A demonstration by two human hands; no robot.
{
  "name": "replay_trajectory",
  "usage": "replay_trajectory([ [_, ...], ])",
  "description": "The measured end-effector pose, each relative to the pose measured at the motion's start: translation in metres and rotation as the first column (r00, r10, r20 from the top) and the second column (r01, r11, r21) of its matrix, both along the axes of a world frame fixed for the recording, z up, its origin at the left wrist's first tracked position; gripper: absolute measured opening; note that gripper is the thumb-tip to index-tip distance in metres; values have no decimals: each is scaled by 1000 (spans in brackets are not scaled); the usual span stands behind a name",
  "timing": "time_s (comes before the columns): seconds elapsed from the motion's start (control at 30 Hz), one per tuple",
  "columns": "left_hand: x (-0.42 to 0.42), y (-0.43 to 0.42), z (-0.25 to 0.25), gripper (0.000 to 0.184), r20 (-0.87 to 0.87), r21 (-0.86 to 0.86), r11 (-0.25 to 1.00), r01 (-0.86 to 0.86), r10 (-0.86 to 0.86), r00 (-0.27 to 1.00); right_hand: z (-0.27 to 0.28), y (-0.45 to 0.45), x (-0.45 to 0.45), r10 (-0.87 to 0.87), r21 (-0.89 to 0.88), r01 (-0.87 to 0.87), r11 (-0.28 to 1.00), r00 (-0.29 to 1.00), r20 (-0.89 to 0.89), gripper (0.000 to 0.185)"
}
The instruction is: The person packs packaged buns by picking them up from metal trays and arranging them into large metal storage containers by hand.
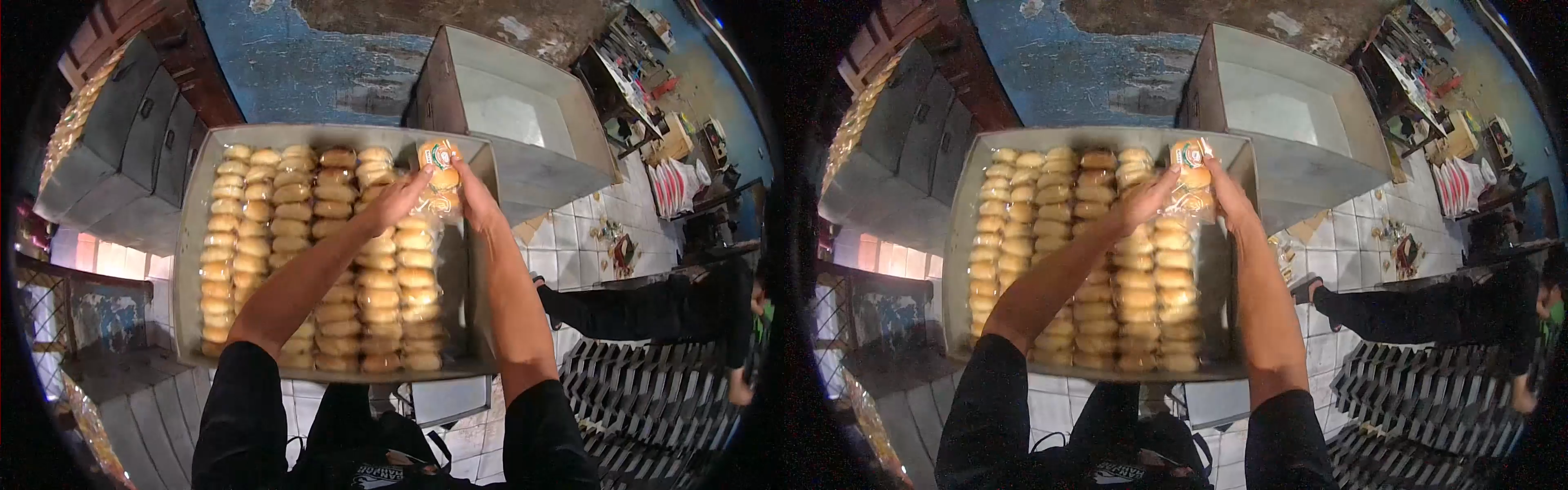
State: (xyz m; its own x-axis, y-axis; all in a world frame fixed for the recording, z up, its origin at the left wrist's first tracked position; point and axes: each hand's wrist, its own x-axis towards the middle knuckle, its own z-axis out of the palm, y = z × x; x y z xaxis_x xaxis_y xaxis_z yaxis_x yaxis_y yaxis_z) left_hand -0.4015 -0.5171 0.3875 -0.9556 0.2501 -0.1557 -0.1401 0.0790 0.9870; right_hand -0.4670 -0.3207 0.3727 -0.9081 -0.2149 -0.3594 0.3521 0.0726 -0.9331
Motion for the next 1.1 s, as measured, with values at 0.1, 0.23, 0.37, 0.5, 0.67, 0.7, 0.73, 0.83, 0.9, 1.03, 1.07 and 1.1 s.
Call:
replay_trajectory([
  [0.1, -25, -27, 7, 64, 11, -323, 946, 41, -40, 999, -54, 2, -57, 163, -97, -134, 986, 893, 419, 74],
  [0.23, -44, -21, -45, 60, -614, -596, 768, -233, -250, 748, -37, -1, -60, 101, 13, -120, 993, 882, 459, 82],
  [0.37, -76, -17, -76, 54, -537, -787, 553, -272, -399, 744, -34, 16, -48, -152, 302, -11, 953, 846, 512, 90],
  [0.5, -63, -22, -71, 57, -573, -753, 598, -274, -392, 720, -89, 5, -39, -253, 476, 311, 822, 950, -185, 87],
  [0.67, -47, -29, -43, 75, -525, -792, 601, -108, -579, 624, -81, -25, -43, -86, -325, 168, 931, 964, 251, 90],
  [0.7, -52, -27, -56, 78, -450, -840, 538, -75, -612, 650, -66, -30, -41, 30, -299, 51, 953, 965, 260, 93],
  [0.73, -53, -27, -62, 78, -442, -843, 534, -60, -625, 643, -78, -25, -40, 16, -304, 68, 950, 964, 267, 93],
  [0.83, -64, -25, -73, 74, -410, -902, 396, -172, -661, 628, -105, -1, -34, -25, -259, 21, 966, 1000, -10, 98],
  [0.9, -73, -26, -85, 73, -395, -917, 334, -217, -688, 609, -77, -13, -4, -86, -308, 103, 946, 994, 68, 98],
  [1.03, -74, -13, -55, 70, -437, -891, 417, -180, -681, 588, -103, -32, 25, -57, -196, 74, 978, 994, 93, 99],
  [1.07, -73, -19, -48, 72, -464, -855, 506, -111, -652, 599, -118, -28, 19, -50, -294, 69, 953, 996, 70, 98],
  [1.1, -74, -25, -60, 72, -479, -852, 510, -121, -664, 575, -112, -28, 15, -63, -225, 78, 971, 995, 75, 98],
])
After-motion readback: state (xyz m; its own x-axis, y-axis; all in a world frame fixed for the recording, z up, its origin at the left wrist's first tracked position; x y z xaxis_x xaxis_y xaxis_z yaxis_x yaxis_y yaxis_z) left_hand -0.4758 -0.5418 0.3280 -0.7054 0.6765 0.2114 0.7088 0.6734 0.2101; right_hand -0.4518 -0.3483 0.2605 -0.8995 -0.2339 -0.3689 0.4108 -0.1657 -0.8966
